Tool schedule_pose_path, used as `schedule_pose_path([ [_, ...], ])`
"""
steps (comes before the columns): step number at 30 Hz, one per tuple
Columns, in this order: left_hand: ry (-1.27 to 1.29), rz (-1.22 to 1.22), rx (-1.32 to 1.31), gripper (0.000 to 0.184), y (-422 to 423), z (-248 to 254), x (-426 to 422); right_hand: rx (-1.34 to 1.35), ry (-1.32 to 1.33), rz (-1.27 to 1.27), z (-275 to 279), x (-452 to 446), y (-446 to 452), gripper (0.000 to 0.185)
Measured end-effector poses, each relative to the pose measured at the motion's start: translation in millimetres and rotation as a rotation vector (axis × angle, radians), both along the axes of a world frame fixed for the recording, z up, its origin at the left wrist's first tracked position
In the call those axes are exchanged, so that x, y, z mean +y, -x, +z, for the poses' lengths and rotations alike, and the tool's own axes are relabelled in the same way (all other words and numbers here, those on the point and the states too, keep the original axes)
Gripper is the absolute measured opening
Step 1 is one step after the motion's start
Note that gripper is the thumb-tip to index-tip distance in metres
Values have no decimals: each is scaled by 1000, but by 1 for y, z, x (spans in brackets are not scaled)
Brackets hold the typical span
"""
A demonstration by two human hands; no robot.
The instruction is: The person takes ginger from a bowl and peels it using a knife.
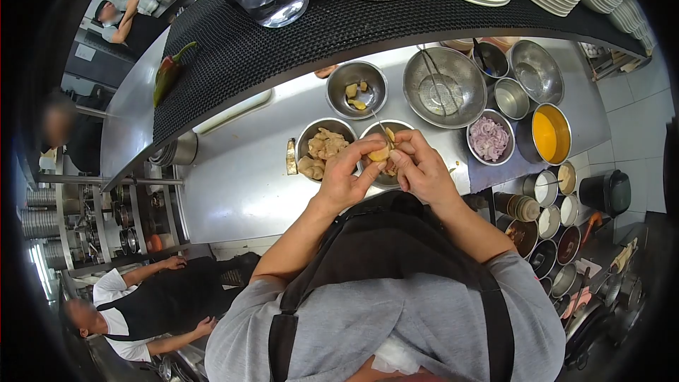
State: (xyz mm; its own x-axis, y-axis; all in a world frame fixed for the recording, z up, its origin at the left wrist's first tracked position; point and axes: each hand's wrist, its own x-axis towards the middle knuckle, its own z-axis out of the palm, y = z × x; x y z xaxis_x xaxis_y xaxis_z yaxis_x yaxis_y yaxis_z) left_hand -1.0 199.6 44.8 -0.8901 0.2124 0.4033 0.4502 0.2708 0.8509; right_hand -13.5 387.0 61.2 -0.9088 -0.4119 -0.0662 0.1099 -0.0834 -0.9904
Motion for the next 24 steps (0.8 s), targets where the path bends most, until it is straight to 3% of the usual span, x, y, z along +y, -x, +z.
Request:
schedule_pose_path([
  [2, -18, -64, -25, 32, 0, -5, 0, -76, 17, -42, -1, 3, 4, 25],
  [4, -313, -78, -185, 35, -5, -14, 0, -37, -2, -38, -10, 8, 6, 25],
  [5, -313, -72, -183, 35, 0, -19, -4, 0, -20, -31, -17, 11, 6, 24],
  [7, -347, 83, -423, 36, 20, -32, -18, -5, -69, -11, -29, 16, 5, 29],
  [8, -351, 92, -421, 36, 32, -39, -24, -12, -119, 3, -33, 17, 3, 33],
  [10, -93, 322, -655, 41, 59, -50, -38, -30, -152, 3, -33, 15, -1, 38],
  [14, 15, 342, -501, 47, 85, -62, -51, -22, -236, 19, -52, 14, -6, 45],
  [16, -126, 371, -416, 50, 86, -54, -55, -61, -252, 19, -50, 16, -7, 44],
  [21, -201, 433, -529, 40, 54, -36, -87, -119, -277, -11, -73, 22, -10, 43],
  [23, -212, 503, -547, 38, 37, -35, -107, -65, -407, -60, -85, 32, -4, 44],
  [24, -219, 560, -549, 36, 28, -35, -118, 87, -517, -115, -102, 39, -1, 45],
])
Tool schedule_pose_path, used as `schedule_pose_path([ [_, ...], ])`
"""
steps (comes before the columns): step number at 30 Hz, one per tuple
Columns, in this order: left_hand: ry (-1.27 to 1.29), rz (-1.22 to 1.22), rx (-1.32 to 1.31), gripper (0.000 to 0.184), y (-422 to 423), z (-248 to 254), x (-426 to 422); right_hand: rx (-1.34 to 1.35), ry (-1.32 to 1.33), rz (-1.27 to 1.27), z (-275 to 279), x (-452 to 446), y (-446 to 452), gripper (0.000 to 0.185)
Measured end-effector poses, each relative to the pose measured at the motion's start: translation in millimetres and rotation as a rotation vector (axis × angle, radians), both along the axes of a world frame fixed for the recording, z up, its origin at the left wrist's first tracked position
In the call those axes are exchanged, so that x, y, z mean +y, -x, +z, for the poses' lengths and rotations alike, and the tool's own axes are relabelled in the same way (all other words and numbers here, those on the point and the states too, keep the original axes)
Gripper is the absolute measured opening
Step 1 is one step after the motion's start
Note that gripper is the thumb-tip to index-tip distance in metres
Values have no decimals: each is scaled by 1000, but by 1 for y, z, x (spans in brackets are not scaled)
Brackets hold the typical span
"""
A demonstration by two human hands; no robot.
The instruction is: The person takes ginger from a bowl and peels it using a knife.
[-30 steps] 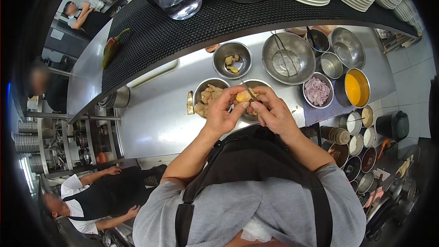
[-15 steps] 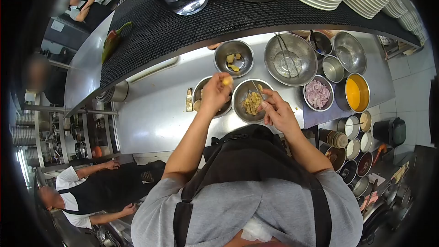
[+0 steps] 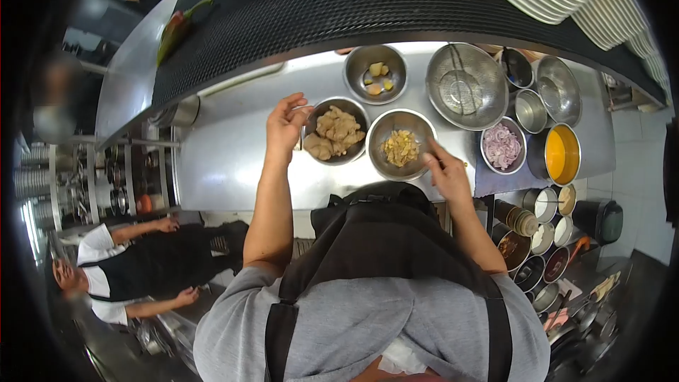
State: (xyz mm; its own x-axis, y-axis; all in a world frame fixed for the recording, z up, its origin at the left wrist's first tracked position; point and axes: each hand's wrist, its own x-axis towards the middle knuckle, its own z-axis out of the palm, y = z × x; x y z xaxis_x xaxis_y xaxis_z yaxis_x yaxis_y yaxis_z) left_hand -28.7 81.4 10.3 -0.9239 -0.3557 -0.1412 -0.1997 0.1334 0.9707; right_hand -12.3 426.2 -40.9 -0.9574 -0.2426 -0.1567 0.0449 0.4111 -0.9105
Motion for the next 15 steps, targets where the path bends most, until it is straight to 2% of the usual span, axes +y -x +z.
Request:
schedule_pose_path([
  [2, -6, 78, 12, 32, -18, -2, -19, 85, -203, -47, 1, 9, 5, 45],
  [3, -3, 123, 1, 32, -25, -4, -28, 85, -203, -24, -2, 14, 5, 45],
  [5, 26, 189, -17, 31, -37, -9, -42, 64, -408, 36, -10, 21, 1, 47],
  [10, 98, 262, -64, 30, -54, -40, -52, 69, -362, 159, -29, 13, -10, 48],
  [12, 352, 152, -196, 32, -52, -56, -48, 183, -322, 173, -34, 7, -10, 48],
  [15, 405, 115, -207, 32, -45, -79, -43, 23, -333, 117, -25, 2, -10, 45],
])
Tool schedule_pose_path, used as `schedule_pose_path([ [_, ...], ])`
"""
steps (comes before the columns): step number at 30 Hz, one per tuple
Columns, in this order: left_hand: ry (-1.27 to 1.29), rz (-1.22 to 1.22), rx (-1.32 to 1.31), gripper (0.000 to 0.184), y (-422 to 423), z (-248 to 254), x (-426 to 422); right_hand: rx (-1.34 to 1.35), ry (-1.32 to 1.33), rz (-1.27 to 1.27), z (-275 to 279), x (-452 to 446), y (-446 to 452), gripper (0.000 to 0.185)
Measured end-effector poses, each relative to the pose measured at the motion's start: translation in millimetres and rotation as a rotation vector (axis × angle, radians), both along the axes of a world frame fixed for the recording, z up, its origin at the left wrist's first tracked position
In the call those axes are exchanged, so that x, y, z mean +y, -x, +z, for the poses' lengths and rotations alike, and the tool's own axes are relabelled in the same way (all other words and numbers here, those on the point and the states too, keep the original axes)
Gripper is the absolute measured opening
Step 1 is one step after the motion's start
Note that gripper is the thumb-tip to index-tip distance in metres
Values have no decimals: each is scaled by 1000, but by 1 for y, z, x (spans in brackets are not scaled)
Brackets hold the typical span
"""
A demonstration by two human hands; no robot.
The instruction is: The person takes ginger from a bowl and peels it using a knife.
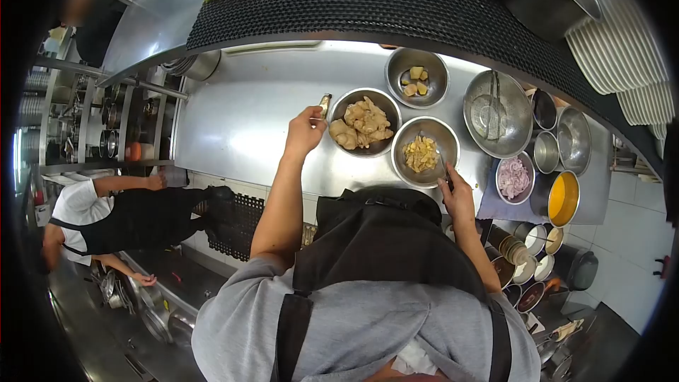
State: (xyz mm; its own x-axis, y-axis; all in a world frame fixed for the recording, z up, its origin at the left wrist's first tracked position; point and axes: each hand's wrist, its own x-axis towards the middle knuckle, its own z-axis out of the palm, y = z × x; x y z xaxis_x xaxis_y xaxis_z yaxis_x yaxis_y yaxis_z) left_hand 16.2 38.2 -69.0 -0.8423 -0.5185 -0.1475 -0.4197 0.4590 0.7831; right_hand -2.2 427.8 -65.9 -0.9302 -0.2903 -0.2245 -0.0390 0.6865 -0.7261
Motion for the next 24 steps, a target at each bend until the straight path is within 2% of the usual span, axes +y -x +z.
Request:
schedule_pose_path([
  [2, 72, -28, -70, 31, 4, -12, -9, -78, 3, -32, 0, -7, -1, 44],
  [5, 102, -90, -136, 30, 19, -14, -15, 38, -84, -20, 0, -10, -6, 43],
  [7, 44, -144, -156, 31, 33, -12, -12, -39, -136, -46, 6, -16, -8, 43],
  [9, -19, -202, -176, 31, 51, -6, -6, 77, -115, -43, -5, -18, -16, 43],
  [11, 186, -368, 51, 35, 63, 2, 3, 67, -138, -73, -6, -23, -22, 42],
  [12, 172, -379, 51, 35, 68, 4, 6, 63, -151, -83, -6, -24, -26, 42],
  [14, 282, -641, -9, 35, 80, 4, 9, 86, -160, -118, -10, -29, -31, 42],
  [15, 276, -647, -10, 35, 84, 2, 9, 83, -166, -123, -8, -32, -32, 42],
  [17, 505, -754, -188, 33, 86, -1, 7, 84, -170, -167, -4, -39, -36, 41],
  [21, 547, -834, -277, 33, 79, -4, -5, 55, -198, -206, -1, -54, -40, 40],
  [24, 440, -856, -223, 39, 74, -5, -16, 43, -186, -226, -2, -64, -45, 40],
])
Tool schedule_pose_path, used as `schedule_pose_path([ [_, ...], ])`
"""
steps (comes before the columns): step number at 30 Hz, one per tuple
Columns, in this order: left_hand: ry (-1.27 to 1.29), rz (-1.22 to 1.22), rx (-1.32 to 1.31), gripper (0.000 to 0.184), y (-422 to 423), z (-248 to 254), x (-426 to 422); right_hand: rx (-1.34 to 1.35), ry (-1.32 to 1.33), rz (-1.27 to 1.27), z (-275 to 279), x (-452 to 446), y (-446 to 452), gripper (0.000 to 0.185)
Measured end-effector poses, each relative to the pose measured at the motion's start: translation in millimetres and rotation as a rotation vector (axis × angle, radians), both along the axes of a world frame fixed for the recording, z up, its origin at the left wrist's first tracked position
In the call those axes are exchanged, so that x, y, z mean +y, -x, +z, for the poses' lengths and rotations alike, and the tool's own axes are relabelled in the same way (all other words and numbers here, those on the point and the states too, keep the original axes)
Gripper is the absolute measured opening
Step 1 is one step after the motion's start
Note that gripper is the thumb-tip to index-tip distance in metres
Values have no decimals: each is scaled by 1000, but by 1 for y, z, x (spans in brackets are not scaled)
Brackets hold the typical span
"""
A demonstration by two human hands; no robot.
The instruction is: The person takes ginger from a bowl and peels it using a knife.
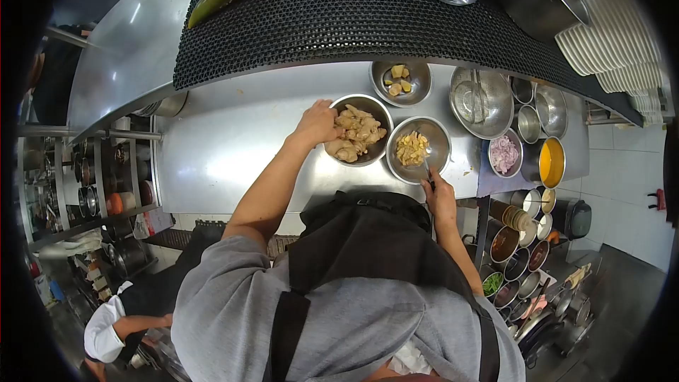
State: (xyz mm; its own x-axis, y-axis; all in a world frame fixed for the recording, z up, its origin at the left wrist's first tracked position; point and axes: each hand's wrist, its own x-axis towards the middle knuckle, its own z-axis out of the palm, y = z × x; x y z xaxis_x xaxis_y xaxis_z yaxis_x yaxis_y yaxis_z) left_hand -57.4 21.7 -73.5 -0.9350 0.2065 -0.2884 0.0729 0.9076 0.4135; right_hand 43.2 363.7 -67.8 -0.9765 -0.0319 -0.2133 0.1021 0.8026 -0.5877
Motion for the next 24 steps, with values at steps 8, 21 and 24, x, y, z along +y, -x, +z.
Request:
schedule_pose_path([
  [8, -456, 406, 8, 36, -16, -1, -19, 50, 73, 198, -8, -22, 1, 46],
  [21, -1202, 785, 16, 38, -27, 27, -4, -64, 98, 222, 4, -6, -9, 34],
  [24, -1397, 800, -185, 34, -27, 19, 3, -8, 143, 175, 0, -6, -16, 33],
])
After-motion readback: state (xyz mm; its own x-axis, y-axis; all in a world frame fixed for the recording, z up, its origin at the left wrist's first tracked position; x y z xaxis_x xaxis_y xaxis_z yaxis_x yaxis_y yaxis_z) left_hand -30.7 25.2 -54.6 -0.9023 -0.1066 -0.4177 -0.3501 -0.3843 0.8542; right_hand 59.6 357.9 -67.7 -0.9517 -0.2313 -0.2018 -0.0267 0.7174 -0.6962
